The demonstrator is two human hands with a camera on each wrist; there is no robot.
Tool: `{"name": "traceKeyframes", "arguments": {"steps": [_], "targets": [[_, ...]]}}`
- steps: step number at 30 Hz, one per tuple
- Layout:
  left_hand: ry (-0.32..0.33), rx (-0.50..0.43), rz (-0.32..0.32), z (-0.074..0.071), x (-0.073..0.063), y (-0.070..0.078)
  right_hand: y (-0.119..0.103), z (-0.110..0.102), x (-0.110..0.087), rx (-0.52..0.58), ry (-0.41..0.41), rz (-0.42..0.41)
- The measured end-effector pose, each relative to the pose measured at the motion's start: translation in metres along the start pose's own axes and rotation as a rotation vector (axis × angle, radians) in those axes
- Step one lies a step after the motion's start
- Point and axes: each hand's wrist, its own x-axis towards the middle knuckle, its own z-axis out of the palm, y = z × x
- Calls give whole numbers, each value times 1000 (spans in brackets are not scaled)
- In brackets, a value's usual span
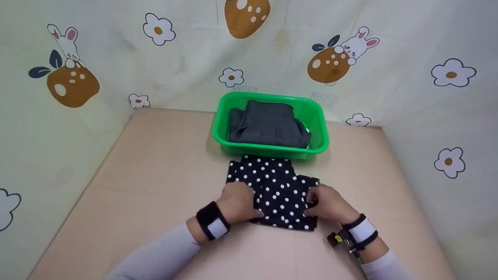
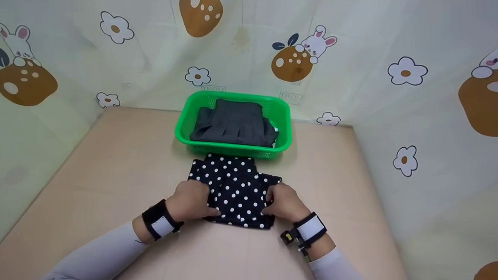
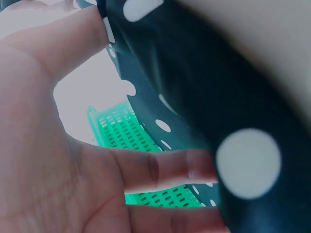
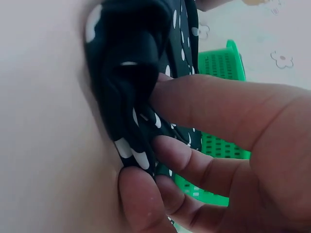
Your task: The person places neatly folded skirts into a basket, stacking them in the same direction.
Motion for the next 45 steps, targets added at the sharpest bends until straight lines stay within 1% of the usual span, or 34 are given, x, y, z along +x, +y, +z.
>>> {"name": "traceKeyframes", "arguments": {"steps": [3, 5, 6, 8, 10, 12, 14, 16, 18, 20, 23, 27, 29, 31, 36, 40, 43, 45], "targets": [[18, -56, -30, -3, -1, -5, 0, -1, 1, 7, 23, -3], [29, -134, -39, -5, -5, -14, 0, 0, 0, 17, 56, -12], [39, -183, -35, -5, -7, -19, 2, 1, -1, 25, 80, -14], [66, -309, -35, -5, -12, -32, 6, 4, -6, 59, 132, -5], [97, -446, -54, 0, -18, -48, 12, 7, -15, 129, 179, 39], [127, -598, -99, 7, -23, -62, 17, 8, -23, 268, 206, 109], [152, -762, -166, 14, -26, -74, 20, 7, -29, 457, 218, 177], [169, -939, -220, 20, -28, -82, 21, 5, -33, 656, 221, 223], [183, -1106, -245, 24, -30, -84, 20, 3, -35, 820, 211, 239], [175, -1249, -252, 26, -29, -83, 19, 1, -36, 921, 207, 244], [153, -1414, -257, 27, -27, -79, 19, 0, -37, 997, 210, 254], [129, -1593, -307, 30, -26, -77, 21, 2, -36, 1065, 200, 271], [117, -1666, -325, 31, -27, -77, 22, 2, -35, 1099, 187, 282], [108, -1721, -320, 31, -28, -78, 22, 2, -34, 1137, 185, 294], [67, -1790, -312, 29, -31, -81, 23, 1, -33, 1220, 172, 310], [18, -1826, -306, 28, -32, -82, 23, -2, -35, 1267, 139, 272], [-8, -1855, -288, 28, -34, -81, 22, -2, -36, 1326, 117, 235], [-18, -1874, -286, 28, -35, -80, 21, -1, -37, 1368, 110, 223]]}}
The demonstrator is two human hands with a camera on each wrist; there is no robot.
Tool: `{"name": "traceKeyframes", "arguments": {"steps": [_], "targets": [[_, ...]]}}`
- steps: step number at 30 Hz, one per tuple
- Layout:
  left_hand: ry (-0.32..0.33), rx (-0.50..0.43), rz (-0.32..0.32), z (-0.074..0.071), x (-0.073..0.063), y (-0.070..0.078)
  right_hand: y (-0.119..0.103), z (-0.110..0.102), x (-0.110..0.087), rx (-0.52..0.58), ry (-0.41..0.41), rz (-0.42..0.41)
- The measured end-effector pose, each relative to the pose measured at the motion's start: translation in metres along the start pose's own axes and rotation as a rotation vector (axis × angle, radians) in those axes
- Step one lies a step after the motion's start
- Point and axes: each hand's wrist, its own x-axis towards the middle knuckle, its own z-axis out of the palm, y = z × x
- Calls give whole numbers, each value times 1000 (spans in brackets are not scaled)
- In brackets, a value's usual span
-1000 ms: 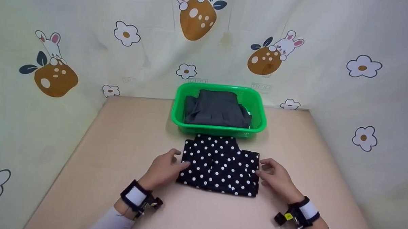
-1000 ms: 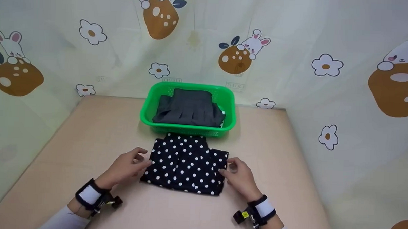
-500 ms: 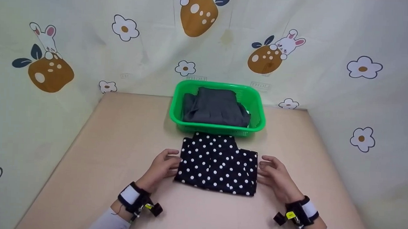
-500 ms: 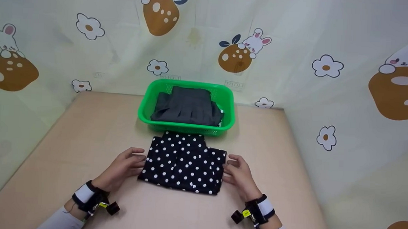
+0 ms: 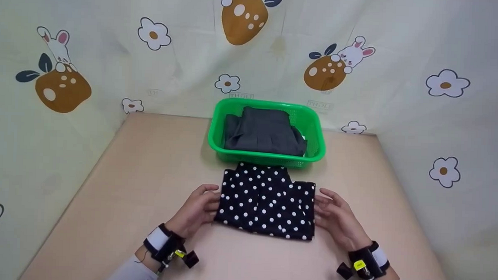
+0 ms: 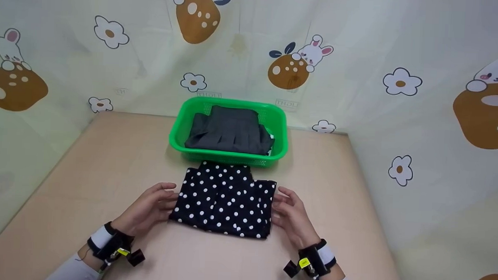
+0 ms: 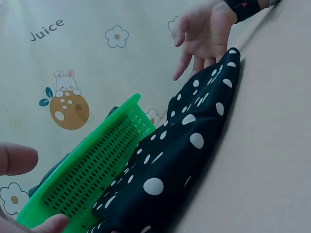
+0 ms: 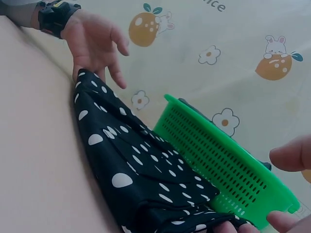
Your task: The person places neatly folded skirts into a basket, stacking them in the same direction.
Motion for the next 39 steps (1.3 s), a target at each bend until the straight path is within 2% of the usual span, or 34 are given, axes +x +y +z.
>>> {"name": "traceKeyframes", "arguments": {"steps": [4, 8, 11, 14, 20, 25, 29, 34, 39], "targets": [[-4, -48, 0, -2, -2, -3, 3, 2, -1, 49, 0, 14], [-93, -97, 0, -4, 0, -7, 5, 4, 0, 41, -56, 32], [-175, -96, -20, -6, 2, -11, 9, 8, 0, 20, -134, 46], [-225, -75, -35, -7, 3, -15, 14, 14, 0, 4, -181, 38], [-299, -34, -56, 1, 15, -20, 21, 21, 3, -7, -199, 17], [-283, -17, -77, 8, 24, -22, 29, 32, 7, 17, -185, 14], [-257, -36, -79, 13, 26, -27, 36, 40, 7, -30, -164, 4], [-234, -46, -46, 18, 24, -33, 41, 43, 7, -132, -133, -22], [-192, -26, -13, 21, 21, -35, 41, 41, 9, -180, -126, -37]]}}
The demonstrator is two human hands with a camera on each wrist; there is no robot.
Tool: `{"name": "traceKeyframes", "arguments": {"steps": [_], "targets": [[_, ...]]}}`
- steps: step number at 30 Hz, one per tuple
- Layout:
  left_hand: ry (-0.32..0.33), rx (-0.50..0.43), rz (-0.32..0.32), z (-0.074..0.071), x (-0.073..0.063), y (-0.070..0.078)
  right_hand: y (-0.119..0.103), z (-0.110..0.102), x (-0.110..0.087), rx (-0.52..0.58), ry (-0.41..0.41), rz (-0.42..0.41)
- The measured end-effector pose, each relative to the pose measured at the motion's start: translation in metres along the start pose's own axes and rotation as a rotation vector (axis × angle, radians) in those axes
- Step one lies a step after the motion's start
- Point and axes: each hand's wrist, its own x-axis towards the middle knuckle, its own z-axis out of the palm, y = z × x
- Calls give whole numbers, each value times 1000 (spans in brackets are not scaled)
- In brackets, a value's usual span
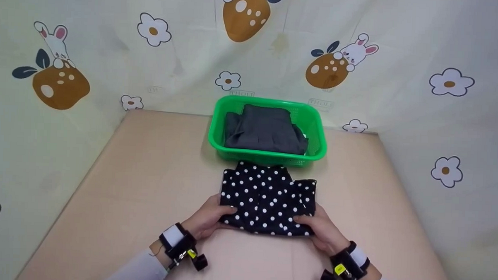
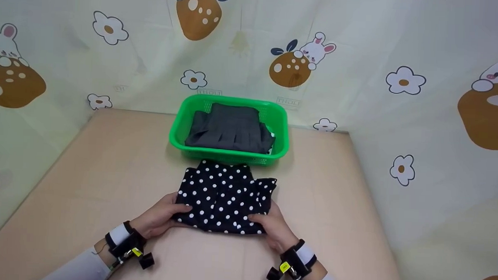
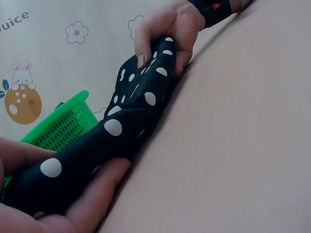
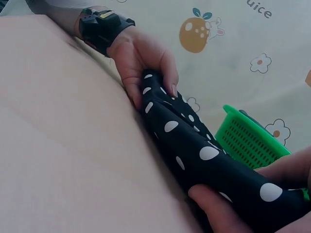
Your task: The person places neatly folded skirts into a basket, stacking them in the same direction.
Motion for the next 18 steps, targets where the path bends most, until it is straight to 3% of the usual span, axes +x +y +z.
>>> {"name": "traceKeyframes", "arguments": {"steps": [11, 18], "targets": [[3, 13, 19, 0, -3, -1, -2, 3, -1, -82, 66, -23], [-11, 35, 47, -1, -5, -3, 0, 10, -5, -171, 159, -70]]}}
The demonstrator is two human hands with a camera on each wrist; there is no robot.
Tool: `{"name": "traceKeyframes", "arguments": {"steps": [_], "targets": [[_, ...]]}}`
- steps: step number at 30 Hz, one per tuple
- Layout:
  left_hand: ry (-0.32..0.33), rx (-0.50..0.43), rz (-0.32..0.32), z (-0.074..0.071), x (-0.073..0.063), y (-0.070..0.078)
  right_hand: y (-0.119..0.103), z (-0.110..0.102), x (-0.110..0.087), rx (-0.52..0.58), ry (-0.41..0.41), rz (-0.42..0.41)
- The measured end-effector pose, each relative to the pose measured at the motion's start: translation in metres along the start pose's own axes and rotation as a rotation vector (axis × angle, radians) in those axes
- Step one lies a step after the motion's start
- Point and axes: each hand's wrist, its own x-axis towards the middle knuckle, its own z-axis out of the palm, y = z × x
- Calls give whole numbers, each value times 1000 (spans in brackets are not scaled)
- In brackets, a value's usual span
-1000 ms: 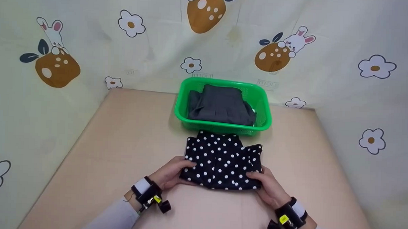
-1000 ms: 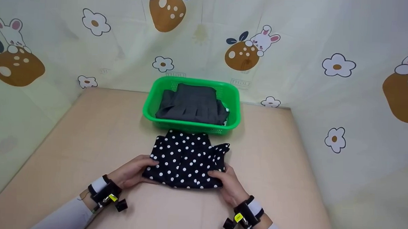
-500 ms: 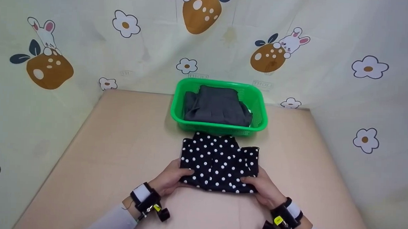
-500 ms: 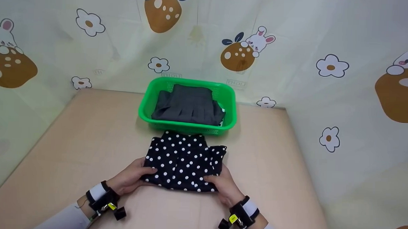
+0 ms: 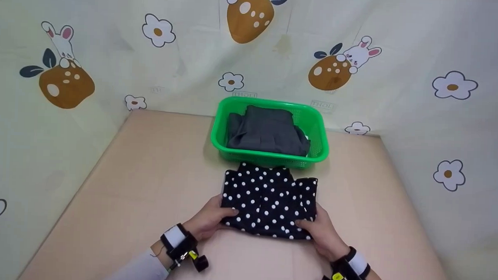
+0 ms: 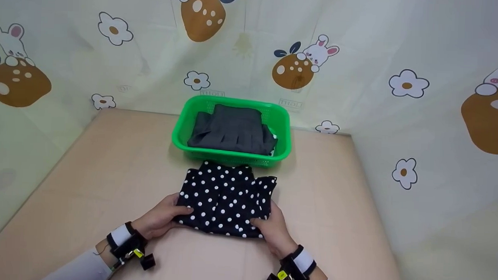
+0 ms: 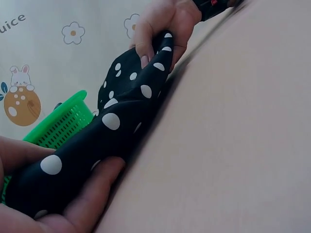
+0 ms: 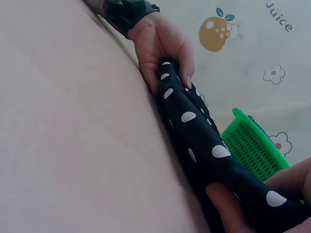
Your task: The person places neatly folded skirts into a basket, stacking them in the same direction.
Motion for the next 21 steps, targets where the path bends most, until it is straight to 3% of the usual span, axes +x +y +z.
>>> {"name": "traceKeyframes", "arguments": {"steps": [6, 15, 21], "targets": [[-7, 12, 2, 0, 0, -2, 1, 0, -2, -32, 20, -13], [-8, 7, 15, 1, 1, 1, -2, 0, -3, 4, 11, -6], [9, 114, 83, 4, -2, 5, -9, -3, -6, -6, 42, -34]]}}
